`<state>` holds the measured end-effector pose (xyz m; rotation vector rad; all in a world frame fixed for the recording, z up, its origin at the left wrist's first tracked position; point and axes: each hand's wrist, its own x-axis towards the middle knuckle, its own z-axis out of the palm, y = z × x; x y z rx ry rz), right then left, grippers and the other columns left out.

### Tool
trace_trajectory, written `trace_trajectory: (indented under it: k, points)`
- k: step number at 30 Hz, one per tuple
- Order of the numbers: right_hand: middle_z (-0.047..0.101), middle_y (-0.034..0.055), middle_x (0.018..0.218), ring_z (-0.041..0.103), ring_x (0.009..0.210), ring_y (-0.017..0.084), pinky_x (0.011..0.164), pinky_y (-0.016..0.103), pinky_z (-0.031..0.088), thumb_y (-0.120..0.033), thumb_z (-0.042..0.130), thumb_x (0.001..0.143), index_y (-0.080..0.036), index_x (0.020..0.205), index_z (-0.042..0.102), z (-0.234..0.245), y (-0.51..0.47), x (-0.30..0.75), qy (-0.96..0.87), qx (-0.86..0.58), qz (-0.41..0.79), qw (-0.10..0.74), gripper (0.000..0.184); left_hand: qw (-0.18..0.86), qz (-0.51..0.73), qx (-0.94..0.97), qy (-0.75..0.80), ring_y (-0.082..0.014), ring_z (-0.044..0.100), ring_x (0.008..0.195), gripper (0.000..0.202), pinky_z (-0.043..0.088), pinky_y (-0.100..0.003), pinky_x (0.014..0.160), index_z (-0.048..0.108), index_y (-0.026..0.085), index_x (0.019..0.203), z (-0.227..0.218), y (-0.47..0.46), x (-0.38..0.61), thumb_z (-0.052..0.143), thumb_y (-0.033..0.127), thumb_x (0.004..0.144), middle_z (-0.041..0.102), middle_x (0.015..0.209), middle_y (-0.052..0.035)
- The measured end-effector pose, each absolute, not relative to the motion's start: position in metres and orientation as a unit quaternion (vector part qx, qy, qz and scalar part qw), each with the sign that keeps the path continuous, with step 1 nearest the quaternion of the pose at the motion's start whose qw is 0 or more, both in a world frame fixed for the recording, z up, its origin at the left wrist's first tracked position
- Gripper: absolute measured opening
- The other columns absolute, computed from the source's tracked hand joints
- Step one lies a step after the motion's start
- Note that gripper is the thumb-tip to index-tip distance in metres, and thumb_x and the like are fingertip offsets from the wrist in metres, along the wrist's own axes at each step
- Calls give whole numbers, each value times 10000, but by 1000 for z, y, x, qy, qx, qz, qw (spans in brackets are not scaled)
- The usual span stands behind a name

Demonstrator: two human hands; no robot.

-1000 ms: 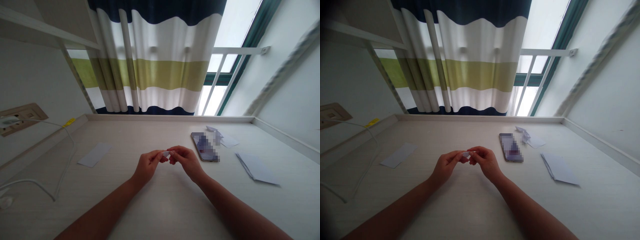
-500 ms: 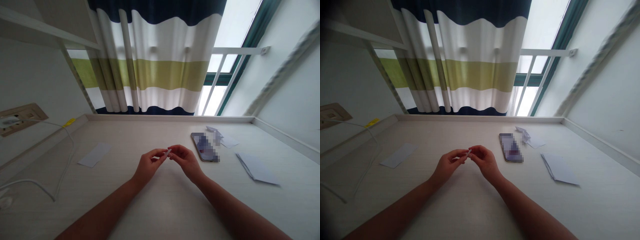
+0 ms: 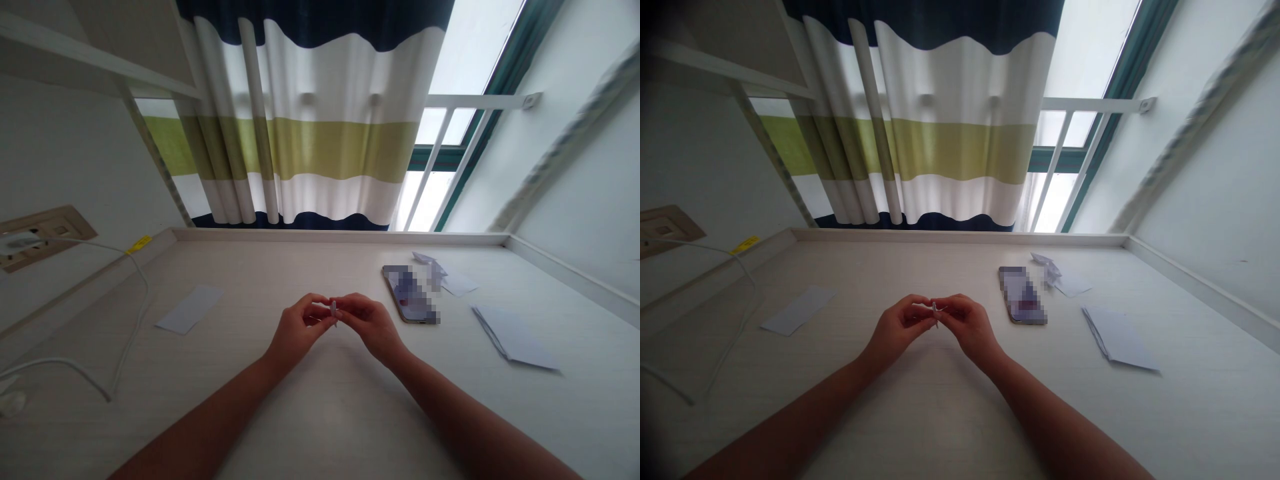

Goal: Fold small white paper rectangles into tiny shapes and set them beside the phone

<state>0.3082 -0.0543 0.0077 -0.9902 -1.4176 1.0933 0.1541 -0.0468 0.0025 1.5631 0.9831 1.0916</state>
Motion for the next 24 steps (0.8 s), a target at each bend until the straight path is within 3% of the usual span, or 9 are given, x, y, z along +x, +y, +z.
trace_trajectory:
  k: [15, 24]
  points:
    - [581, 38, 888, 595, 733, 126, 653, 254, 507, -160, 563, 754, -225, 919, 657, 7, -56, 310, -677, -408, 346, 505, 201, 498, 474, 613, 390, -136, 620, 645, 208, 497, -255, 639, 551, 170, 870, 1, -45, 156, 627, 240, 689, 665, 686, -18]
    - [607, 53, 901, 589, 706, 127, 588, 246, 506, -112, 534, 747, -205, 911, 650, 11, -59, 309, -723, -424, 257, 481, 221, 551, 475, 567, 387, -145, 622, 620, 219, 517, -312, 667, 546, 166, 840, 1, -44, 157, 646, 250, 664, 662, 647, -1]
